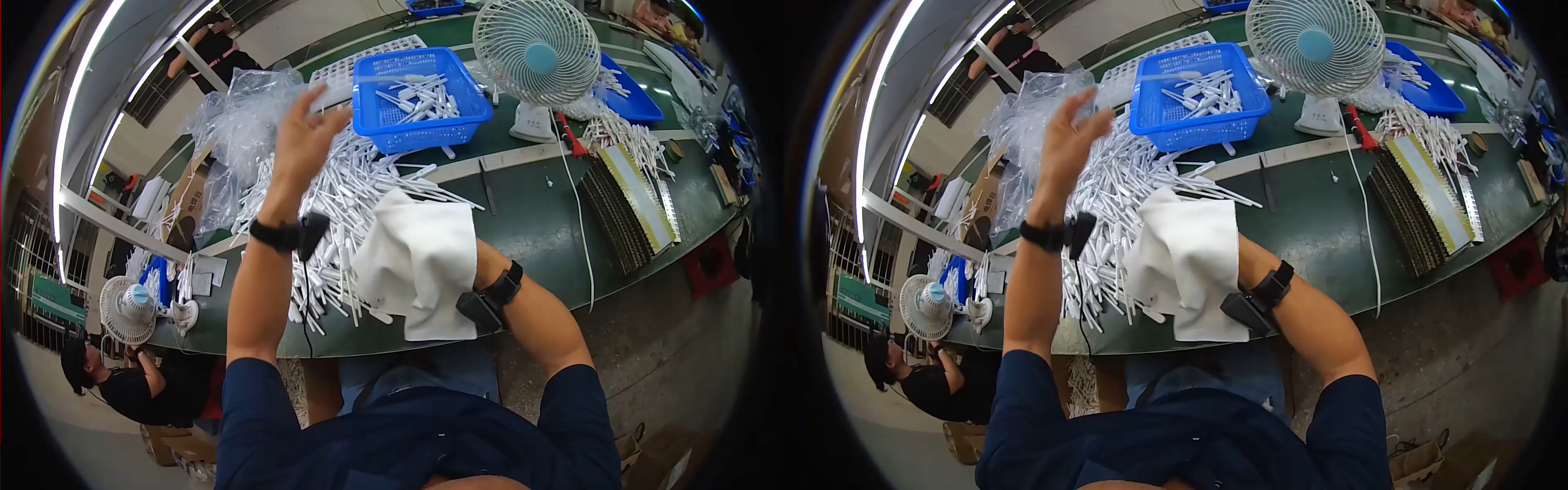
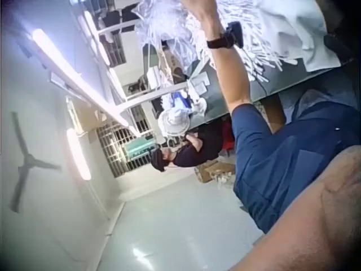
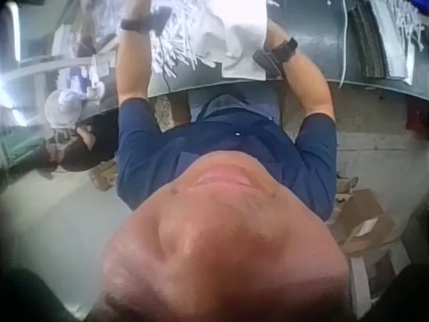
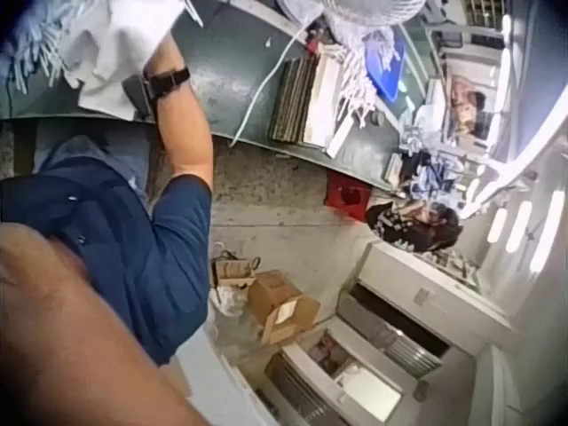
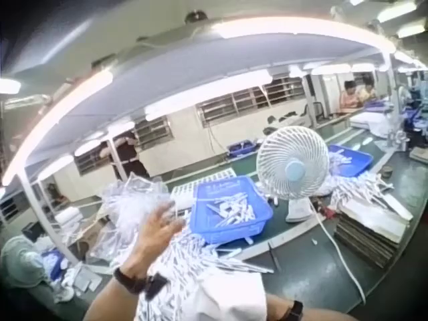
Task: The person cleans plastic components with a cloth, picking them up from a pile, wiping them, and placing them into a cardboard box.
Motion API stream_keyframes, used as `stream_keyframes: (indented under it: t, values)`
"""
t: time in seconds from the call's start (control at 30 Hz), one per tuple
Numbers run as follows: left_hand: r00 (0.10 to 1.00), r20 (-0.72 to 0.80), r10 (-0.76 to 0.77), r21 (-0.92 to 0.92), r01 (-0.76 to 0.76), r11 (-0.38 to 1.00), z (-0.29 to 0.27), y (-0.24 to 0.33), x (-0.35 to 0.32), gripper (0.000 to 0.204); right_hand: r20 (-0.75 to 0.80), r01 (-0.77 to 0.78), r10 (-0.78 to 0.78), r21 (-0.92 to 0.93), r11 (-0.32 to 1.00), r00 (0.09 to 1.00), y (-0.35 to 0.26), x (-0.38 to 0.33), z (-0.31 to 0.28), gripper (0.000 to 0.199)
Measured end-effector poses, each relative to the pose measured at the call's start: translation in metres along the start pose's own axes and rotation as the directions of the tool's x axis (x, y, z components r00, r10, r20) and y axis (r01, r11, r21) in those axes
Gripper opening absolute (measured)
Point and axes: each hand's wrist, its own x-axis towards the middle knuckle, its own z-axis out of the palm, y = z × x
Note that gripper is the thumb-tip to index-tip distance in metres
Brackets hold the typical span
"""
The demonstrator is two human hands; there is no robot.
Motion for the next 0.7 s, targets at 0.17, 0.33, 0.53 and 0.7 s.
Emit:
stream_keyframes:
  t: [0.17,0.33,0.53,0.7]
  values:
    - [0.922,0.237,0.307,0.461,-0.385,0.8,0.016,-0.028,-0.085,0.037,-0.171,0.051,-0.073,-0.126,0.991,0.983,0.017,0.008,0.009,0.061]
    - [0.941,0.275,-0.197,0.16,0.157,0.974,0.013,-0.044,-0.117,0.024,-0.283,0.092,-0.122,-0.115,0.989,0.951,0.01,0.0,0.017,0.059]
    - [0.976,0.033,-0.216,0.007,0.216,0.976,-0.002,-0.042,-0.119,0.019,-0.17,0.034,-0.019,0.084,0.996,0.985,0.008,-0.002,0.03,0.052]
    - [0.975,-0.058,-0.213,0.205,0.22,0.954,-0.007,-0.053,-0.115,0.016,-0.271,0.196,-0.118,0.284,0.938,0.955,0.007,-0.004,0.054,0.048]
